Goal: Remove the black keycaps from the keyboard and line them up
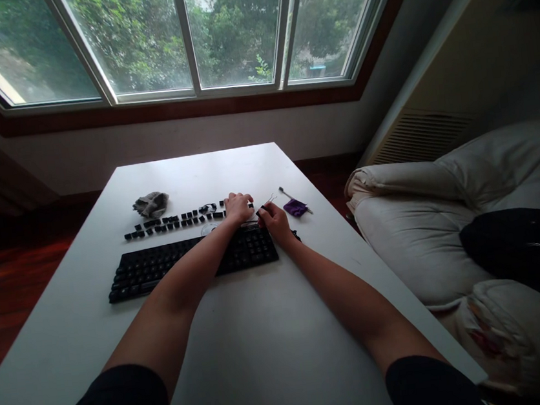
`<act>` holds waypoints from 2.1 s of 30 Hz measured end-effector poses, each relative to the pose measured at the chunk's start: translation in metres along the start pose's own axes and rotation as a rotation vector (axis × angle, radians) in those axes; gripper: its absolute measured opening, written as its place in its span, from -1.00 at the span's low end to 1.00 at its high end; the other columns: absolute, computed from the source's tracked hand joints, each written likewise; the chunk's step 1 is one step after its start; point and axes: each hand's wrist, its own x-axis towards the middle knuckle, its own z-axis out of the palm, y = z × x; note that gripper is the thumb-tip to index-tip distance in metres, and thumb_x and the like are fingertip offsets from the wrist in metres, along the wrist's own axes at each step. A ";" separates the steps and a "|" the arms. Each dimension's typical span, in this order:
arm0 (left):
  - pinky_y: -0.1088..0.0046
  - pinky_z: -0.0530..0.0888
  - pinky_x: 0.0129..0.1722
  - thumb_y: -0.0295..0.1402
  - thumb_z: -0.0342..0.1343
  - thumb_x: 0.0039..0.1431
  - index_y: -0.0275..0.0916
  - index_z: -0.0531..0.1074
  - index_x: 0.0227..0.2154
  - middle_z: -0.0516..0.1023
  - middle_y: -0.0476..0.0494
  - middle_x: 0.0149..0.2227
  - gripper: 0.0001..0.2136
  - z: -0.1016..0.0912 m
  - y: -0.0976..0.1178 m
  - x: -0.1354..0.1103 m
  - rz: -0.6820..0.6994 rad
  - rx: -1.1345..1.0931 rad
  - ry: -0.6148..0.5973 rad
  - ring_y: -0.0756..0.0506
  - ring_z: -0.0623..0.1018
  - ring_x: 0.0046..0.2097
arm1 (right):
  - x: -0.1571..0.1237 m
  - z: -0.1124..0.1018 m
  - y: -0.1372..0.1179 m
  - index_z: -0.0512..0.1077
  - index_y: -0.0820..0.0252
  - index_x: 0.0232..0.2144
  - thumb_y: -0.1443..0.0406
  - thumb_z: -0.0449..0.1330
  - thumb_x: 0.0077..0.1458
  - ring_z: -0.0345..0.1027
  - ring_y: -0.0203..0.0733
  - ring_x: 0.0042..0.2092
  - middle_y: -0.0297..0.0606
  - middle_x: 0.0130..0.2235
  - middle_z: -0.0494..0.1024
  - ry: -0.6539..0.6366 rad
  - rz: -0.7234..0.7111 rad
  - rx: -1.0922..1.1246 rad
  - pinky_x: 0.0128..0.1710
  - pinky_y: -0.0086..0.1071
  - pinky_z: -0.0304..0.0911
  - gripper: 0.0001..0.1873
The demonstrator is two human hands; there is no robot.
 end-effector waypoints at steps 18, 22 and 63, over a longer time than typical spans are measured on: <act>0.02 0.24 0.11 -0.30 0.16 0.15 -0.08 0.59 -0.16 0.56 -0.23 -0.01 -0.79 -0.007 0.002 -0.008 0.005 0.035 0.038 -0.34 0.31 0.12 | 0.000 0.000 0.000 0.32 0.06 -0.41 0.01 0.14 0.17 0.40 -0.21 -0.50 -0.40 -0.52 0.50 -0.004 -0.002 -0.011 -0.44 -0.37 0.32 -0.71; 0.04 0.23 0.12 -0.30 0.19 0.14 -0.05 0.55 -0.06 0.55 -0.20 0.03 -0.72 -0.008 0.002 -0.009 0.017 0.013 0.051 -0.33 0.31 0.14 | 0.000 0.001 0.001 0.32 0.07 -0.40 0.02 0.14 0.17 0.41 -0.21 -0.48 -0.39 -0.50 0.50 0.000 -0.007 -0.010 -0.43 -0.37 0.33 -0.72; 0.14 0.36 0.08 -0.21 0.19 0.22 -0.09 0.59 -0.11 0.58 -0.18 -0.07 -0.77 -0.043 -0.004 -0.102 0.312 -0.017 -0.058 -0.27 0.46 0.05 | 0.001 -0.021 -0.025 0.48 0.08 -0.42 0.17 0.22 0.12 0.26 -0.20 -0.39 -0.32 -0.45 0.47 -0.398 -0.409 -0.466 -0.28 -0.34 0.21 -0.85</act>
